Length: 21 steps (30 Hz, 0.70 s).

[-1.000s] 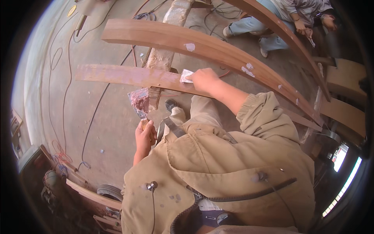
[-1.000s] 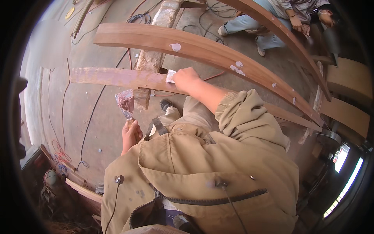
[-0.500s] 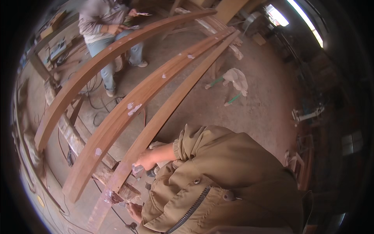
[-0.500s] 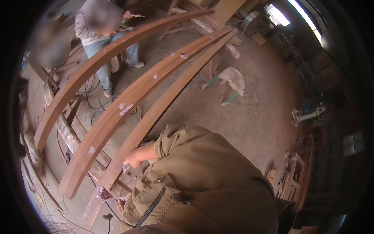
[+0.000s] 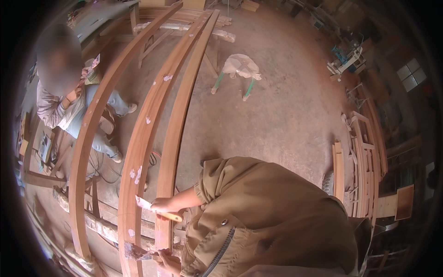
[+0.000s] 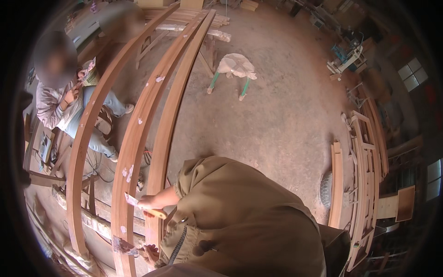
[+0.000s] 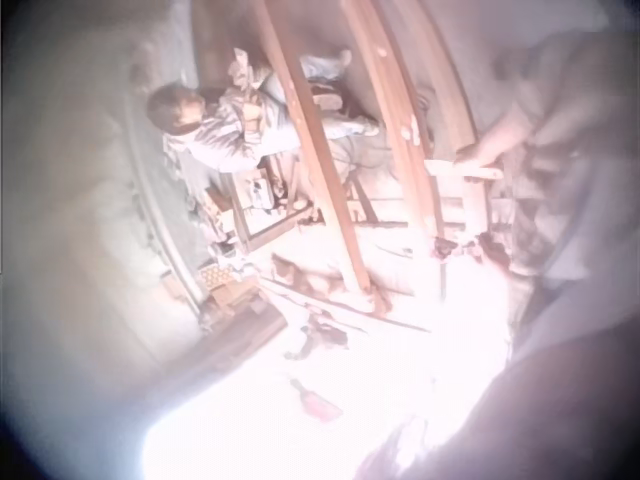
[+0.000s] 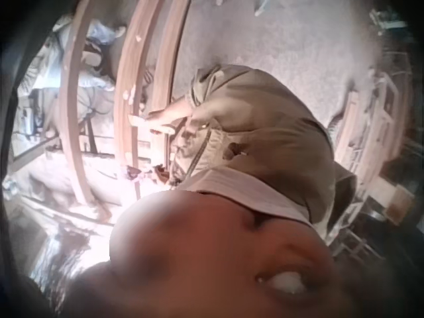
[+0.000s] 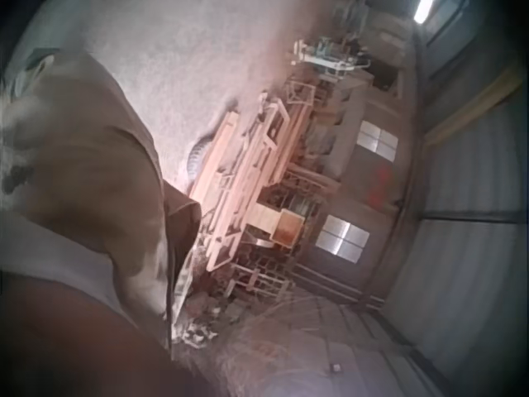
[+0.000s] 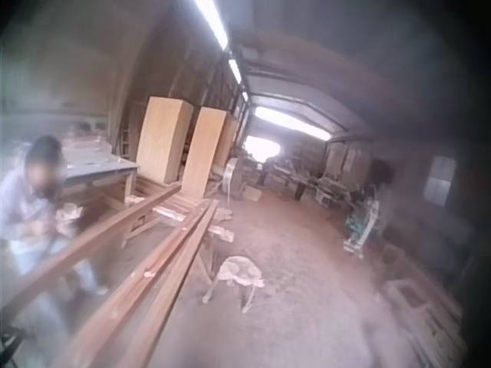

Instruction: The person applies a pinkish filler to curved wooden planks using a putty knife, spreading it along the surface and edges. They repeatedly scoop filler from a container and smooth it onto the wood, working on multiple planks in a workshop setting.

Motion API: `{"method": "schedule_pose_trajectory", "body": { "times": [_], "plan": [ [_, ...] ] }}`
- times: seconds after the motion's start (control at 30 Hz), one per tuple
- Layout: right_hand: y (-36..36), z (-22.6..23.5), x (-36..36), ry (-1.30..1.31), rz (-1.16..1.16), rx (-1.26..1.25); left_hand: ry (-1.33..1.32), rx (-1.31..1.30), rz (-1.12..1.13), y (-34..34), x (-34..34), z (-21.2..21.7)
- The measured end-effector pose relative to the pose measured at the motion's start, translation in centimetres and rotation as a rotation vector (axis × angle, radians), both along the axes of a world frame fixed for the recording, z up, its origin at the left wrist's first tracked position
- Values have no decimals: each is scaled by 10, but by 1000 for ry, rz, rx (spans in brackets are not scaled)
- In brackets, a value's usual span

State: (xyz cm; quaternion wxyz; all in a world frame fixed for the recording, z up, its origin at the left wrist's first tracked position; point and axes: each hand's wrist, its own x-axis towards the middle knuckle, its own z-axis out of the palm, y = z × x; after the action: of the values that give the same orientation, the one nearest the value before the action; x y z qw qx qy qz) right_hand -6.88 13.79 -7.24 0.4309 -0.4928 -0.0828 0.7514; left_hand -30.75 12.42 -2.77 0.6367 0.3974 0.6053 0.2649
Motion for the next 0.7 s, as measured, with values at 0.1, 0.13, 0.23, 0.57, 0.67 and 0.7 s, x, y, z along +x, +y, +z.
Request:
{"method": "schedule_pose_trajectory", "body": {
  "times": [0.1,0.13,0.23,0.57,0.67,0.7],
  "plan": [
    [22,12,-15,160,-52,34,-15,18,45,-9,36,7],
    [26,22,-16,188,-44,-20,-7,17,46,-12,49,9],
    [20,22,6,191,-20,-1,-5,-4,29,-15,99,8],
    [19,-17,229,345,-66,83,1,-9,-68,-5,341,-13],
    [1,1,309,166,-101,87,-1,-30,-115,-5,407,-18],
    [-4,1,331,120,-102,133,-6,-39,-141,-6,431,-17]
  ]
}}
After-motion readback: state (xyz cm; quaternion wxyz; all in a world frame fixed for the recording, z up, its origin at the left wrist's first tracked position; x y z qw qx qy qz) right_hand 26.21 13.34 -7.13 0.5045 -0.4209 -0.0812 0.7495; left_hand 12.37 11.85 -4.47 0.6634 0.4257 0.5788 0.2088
